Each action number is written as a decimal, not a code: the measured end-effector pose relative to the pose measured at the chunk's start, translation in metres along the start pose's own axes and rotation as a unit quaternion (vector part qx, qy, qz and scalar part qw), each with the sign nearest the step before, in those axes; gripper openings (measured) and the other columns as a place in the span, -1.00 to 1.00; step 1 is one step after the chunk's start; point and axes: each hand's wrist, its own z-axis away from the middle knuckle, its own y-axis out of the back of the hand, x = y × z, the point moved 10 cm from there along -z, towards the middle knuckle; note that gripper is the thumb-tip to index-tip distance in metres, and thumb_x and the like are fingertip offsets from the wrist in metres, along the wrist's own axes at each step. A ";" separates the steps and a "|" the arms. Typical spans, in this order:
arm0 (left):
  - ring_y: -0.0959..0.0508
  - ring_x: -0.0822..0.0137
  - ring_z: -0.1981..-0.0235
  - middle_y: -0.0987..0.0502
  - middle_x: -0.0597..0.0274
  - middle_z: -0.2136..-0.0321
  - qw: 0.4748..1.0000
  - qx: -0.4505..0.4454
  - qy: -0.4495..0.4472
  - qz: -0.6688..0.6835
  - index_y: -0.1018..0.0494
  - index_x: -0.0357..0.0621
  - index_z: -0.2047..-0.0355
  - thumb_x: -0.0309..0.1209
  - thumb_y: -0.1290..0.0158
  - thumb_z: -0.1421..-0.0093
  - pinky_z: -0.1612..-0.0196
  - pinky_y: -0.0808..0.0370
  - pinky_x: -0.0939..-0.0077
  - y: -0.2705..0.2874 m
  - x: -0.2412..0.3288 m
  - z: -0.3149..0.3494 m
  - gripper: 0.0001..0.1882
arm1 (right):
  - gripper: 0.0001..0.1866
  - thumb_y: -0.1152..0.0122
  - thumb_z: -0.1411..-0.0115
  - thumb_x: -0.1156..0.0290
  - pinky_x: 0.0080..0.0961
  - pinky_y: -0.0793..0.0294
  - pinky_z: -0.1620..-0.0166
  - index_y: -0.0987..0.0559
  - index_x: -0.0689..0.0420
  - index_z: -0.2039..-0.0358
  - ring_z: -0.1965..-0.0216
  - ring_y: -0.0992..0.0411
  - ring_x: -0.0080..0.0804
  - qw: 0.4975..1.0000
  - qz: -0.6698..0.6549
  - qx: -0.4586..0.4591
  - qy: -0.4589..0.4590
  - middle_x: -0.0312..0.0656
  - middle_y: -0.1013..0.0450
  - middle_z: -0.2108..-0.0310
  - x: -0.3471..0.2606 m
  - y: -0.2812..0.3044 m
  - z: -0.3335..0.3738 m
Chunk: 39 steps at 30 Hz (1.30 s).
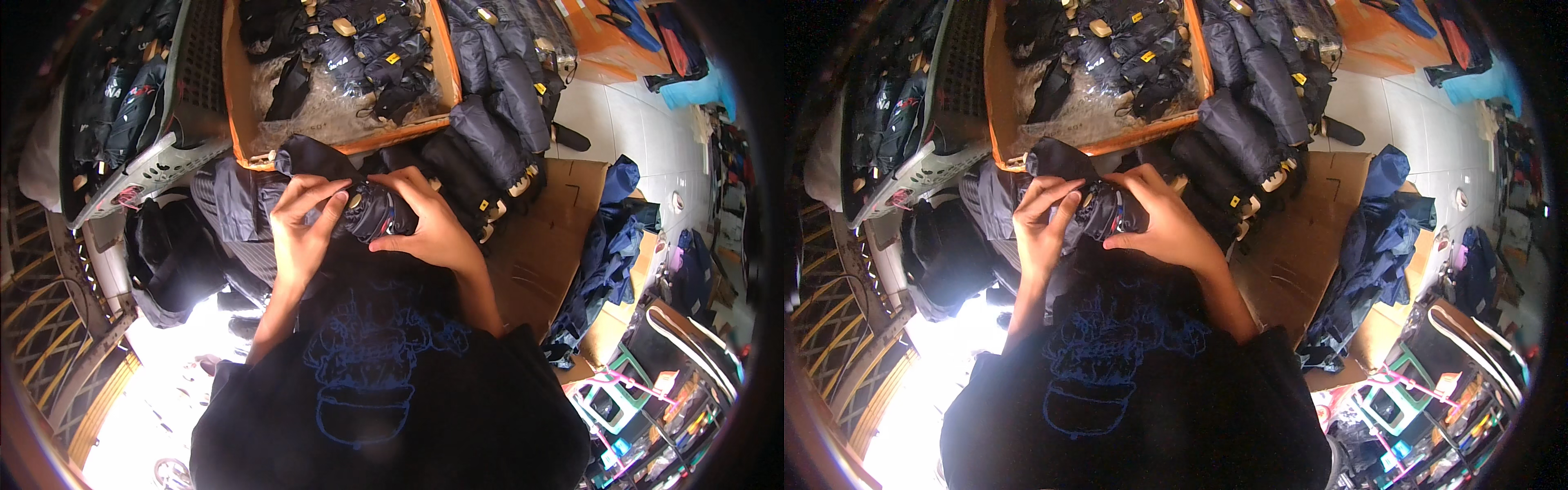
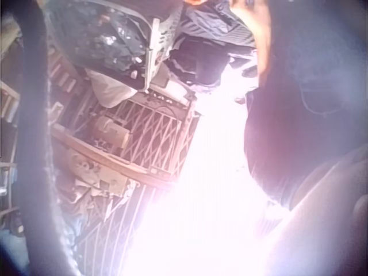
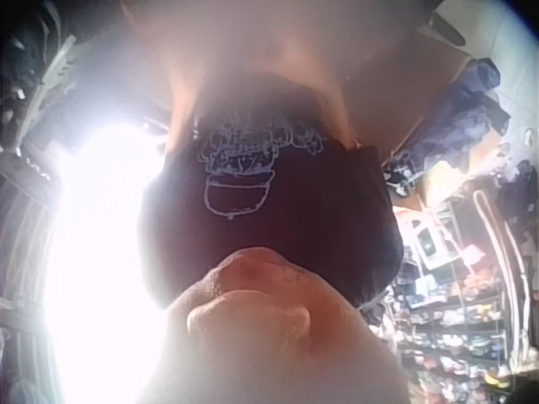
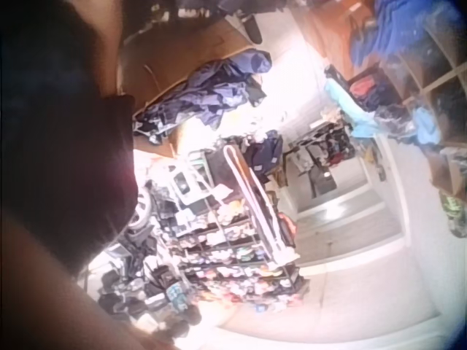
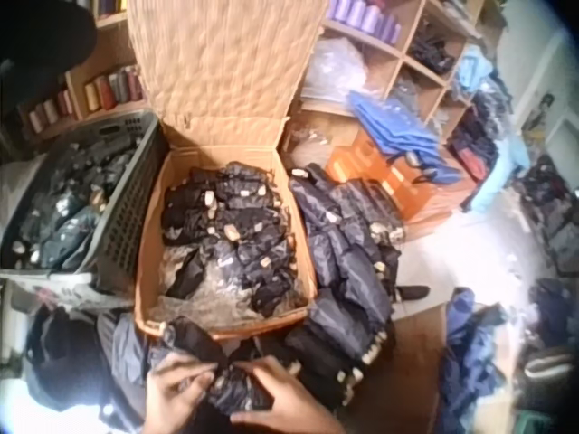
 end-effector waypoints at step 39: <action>-0.34 0.36 0.51 -0.37 0.32 0.58 0.948 0.076 -0.251 -0.181 -0.63 -0.18 0.31 -0.67 -0.23 0.12 0.37 -0.29 0.47 0.015 0.054 0.040 -0.70 | -0.38 -0.49 0.10 0.27 -0.33 -0.41 0.11 -0.35 0.17 0.09 0.14 -0.44 -0.08 0.991 -0.079 0.106 -0.002 -0.04 -0.42 0.17 -0.005 -0.011 0.004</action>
